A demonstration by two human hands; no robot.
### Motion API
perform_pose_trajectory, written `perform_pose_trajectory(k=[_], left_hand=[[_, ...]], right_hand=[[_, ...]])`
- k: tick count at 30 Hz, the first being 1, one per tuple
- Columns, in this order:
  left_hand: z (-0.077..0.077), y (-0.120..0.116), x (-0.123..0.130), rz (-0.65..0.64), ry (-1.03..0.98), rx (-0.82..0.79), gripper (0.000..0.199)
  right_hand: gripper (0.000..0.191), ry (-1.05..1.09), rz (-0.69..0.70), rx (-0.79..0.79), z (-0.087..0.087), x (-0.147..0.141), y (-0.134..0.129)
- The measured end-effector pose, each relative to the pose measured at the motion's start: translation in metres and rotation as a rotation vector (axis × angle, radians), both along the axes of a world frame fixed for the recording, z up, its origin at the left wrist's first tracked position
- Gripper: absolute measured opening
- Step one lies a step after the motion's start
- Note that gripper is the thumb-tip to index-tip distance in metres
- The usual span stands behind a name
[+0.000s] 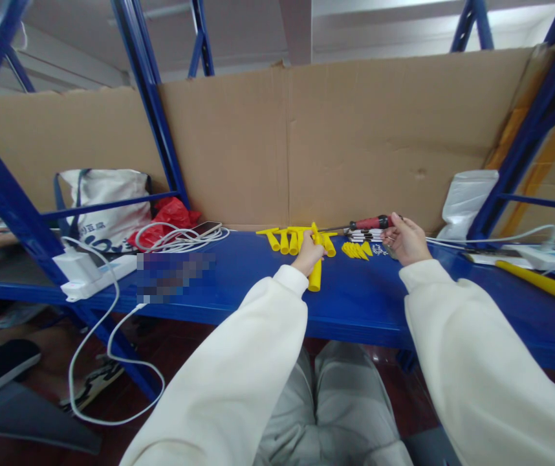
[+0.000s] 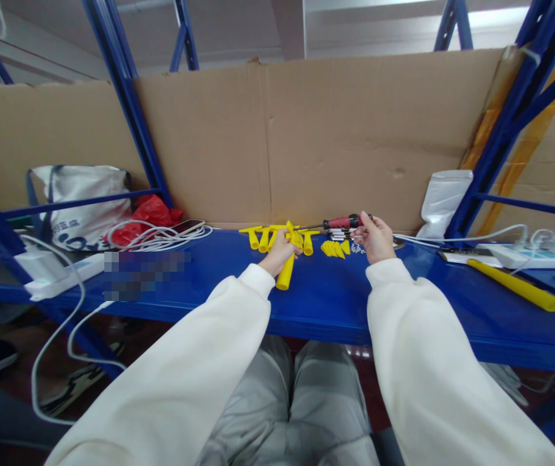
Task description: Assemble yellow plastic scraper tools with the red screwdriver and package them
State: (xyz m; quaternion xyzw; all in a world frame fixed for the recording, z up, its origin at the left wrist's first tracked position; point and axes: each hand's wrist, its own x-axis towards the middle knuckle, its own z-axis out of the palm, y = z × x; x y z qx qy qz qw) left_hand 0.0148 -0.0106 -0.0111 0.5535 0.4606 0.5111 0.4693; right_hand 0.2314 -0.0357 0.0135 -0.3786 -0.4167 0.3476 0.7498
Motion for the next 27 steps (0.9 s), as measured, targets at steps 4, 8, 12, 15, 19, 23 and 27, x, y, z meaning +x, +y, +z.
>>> perform_pose_trajectory(k=[4,8,12,15,19,23,27], left_hand=[[0.0,-0.001,0.001,0.0,-0.014,0.044,0.068],[-0.001,0.001,0.0,0.047,-0.021,0.079,0.07],[-0.003,0.004,0.001,0.07,-0.004,0.115,0.071],[-0.006,0.007,0.002,0.075,-0.003,0.141,0.068],[-0.007,0.01,0.004,0.044,-0.027,0.144,0.065],[-0.005,0.01,0.002,0.019,0.01,0.149,0.066],[-0.007,0.01,0.001,-0.016,0.13,0.105,0.065]], right_hand=[[0.042,0.05,-0.101,-0.004,0.0,0.002,0.003],[0.04,0.016,-0.155,-0.069,-0.001,0.0,0.002],[0.037,-0.055,-0.121,-0.15,-0.001,-0.008,-0.004],[0.031,-0.114,-0.075,-0.255,0.001,-0.013,-0.008],[0.024,-0.281,0.003,-0.509,0.0,-0.014,-0.008],[0.027,-0.481,0.11,-0.681,-0.008,-0.012,-0.004],[0.025,-0.591,0.132,-0.745,-0.017,-0.01,0.001]])
